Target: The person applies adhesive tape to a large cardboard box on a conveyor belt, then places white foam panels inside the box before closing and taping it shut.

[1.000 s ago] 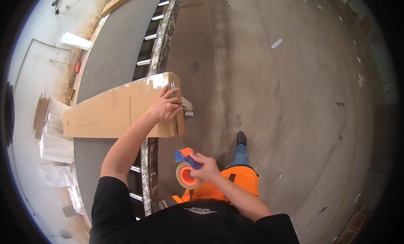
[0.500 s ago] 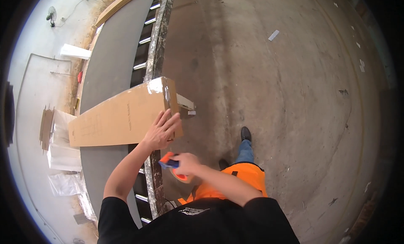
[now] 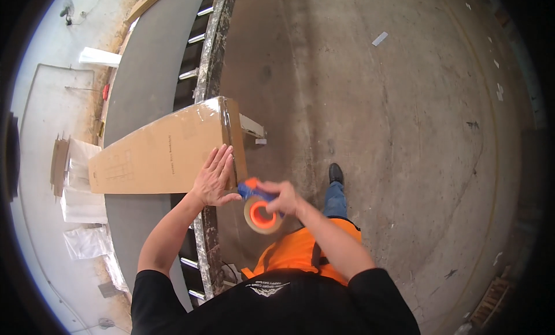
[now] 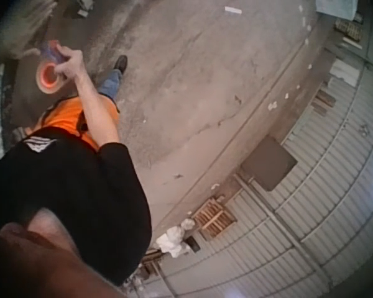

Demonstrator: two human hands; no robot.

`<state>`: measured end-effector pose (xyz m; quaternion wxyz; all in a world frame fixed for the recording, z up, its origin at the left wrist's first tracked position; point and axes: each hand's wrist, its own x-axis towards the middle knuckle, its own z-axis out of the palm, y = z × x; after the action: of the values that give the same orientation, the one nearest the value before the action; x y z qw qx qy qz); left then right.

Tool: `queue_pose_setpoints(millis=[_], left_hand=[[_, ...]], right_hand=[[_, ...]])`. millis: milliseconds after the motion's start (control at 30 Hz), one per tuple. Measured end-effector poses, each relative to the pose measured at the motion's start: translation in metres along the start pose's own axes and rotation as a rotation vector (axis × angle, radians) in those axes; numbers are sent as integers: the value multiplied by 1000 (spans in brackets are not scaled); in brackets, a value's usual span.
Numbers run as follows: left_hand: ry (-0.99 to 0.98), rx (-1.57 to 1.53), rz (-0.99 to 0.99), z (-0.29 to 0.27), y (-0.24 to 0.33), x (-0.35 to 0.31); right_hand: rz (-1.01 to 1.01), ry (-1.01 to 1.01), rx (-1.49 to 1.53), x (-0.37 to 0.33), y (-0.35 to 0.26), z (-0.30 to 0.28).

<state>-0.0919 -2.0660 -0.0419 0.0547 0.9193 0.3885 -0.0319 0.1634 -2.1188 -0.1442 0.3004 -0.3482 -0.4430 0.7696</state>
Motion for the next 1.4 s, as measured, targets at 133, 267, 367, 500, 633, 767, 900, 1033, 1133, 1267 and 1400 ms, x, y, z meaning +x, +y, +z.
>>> queue_pose_setpoints(millis=[133, 267, 367, 500, 633, 767, 900, 1033, 1133, 1267, 1400], left_hand=[[-2, -23, 39, 2, 5, 2], [58, 85, 107, 8, 4, -2], [46, 47, 84, 9, 10, 5], [59, 86, 138, 21, 7, -16], [-358, 39, 212, -31, 21, 52], [67, 278, -36, -18, -48, 109], [-260, 161, -720, -16, -65, 154], [-226, 5, -696, -4, -22, 118], [-18, -63, -680, 0, 25, 76], [229, -11, -921, -10, 38, 84], [132, -55, -940, -6, 35, 70]], right_hand=[[96, 68, -53, -26, 28, 36], [-122, 115, -846, 5, -12, 70], [-207, -256, -1316, 11, 5, 89], [-186, -70, -944, -22, -10, 53], [-41, 205, -1095, -69, -15, -46], [34, 488, -1099, -81, -36, -108], [5, 590, -1032, -67, -71, -129], [37, 548, -823, -44, -83, -145], [96, 390, -610, -16, -78, -147], [231, -32, -401, 53, -77, -139], [235, -325, -225, 159, -92, -127]])
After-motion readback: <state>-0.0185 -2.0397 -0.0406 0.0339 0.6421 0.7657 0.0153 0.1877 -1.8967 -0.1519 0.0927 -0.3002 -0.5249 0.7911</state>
